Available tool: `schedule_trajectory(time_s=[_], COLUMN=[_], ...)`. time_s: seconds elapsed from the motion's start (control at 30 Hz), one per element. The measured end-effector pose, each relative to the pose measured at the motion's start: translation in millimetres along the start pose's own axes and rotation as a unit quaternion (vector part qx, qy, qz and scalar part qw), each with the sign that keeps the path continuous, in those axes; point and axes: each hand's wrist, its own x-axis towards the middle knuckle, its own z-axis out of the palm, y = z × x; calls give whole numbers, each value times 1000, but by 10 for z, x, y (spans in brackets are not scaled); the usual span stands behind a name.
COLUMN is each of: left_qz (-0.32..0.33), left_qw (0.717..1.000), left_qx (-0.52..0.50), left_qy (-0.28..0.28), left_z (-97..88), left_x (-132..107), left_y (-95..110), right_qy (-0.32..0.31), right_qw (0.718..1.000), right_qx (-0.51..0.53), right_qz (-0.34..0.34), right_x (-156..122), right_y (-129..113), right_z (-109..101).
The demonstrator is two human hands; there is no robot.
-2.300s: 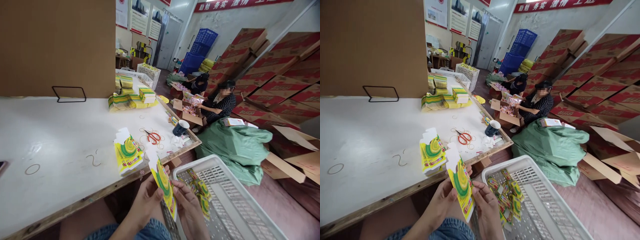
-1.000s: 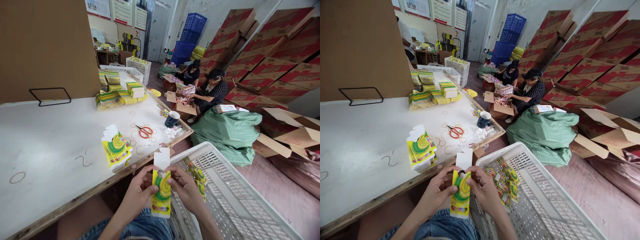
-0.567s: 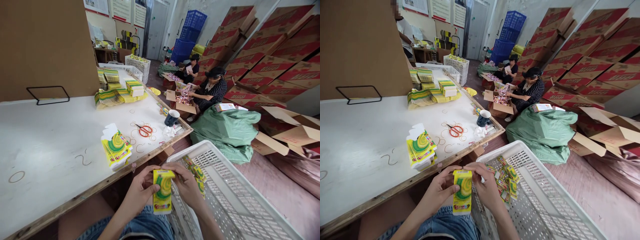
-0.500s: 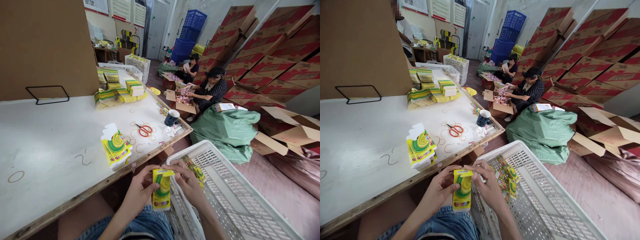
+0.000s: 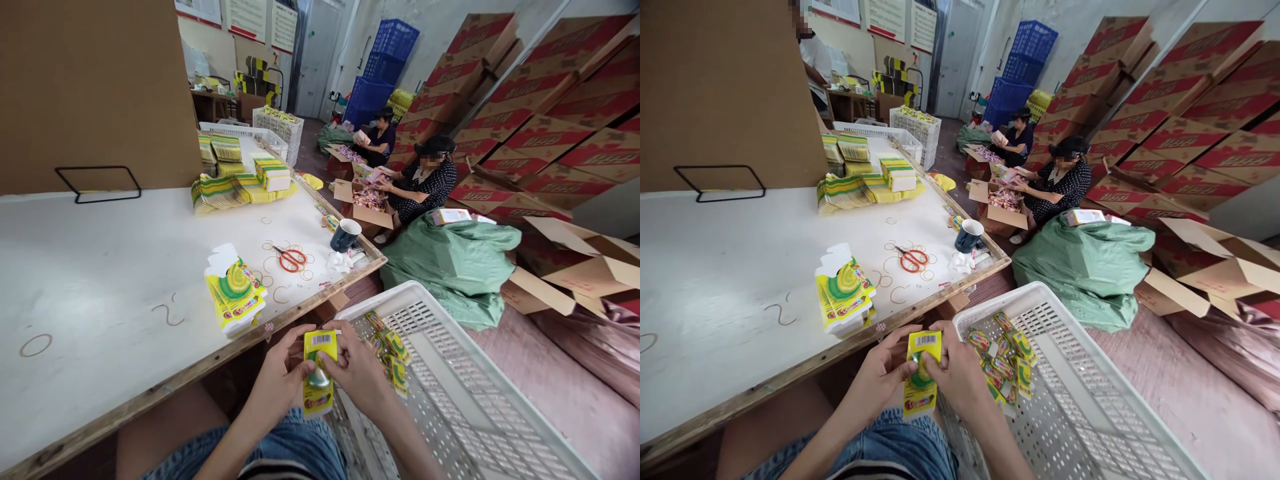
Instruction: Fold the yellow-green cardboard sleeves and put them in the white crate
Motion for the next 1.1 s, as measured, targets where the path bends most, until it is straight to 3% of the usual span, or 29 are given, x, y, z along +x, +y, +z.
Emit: schedule_trajectory(time_s=[0.1,0.23,0.4,0.63,0.83,0.9,0.97,1.03,1.1], left_qz=[3,-6,-10,-22,-13,-1,56,157,247], left_qw=[1000,1000,999,998,1000,1000,995,962,895], left_qx=[-11,-17,-36,-58,-6,12,87,217,337], left_qy=[6,-1,3,-13,4,5,15,59,157], left_z=[-1,31,44,37,43,33,0,-55,-115], left_x=[5,6,-19,-1,-7,-25,-43,-53,-52], left_y=[24,58,79,77,-54,-40,19,98,160], right_qy=[4,57,25,17,2,0,51,147,206], right_qw=[999,991,969,961,979,988,995,985,965], right_qx=[36,113,245,276,198,149,66,-56,-135], right_qz=[-31,-44,9,8,-37,-49,-55,-67,-85], right_x=[3,-6,-40,-6,-11,-4,21,78,176], right_y=[58,144,135,159,176,192,231,261,230], right_z=[-41,-71,-40,-43,49,-34,-198,-375,-451])
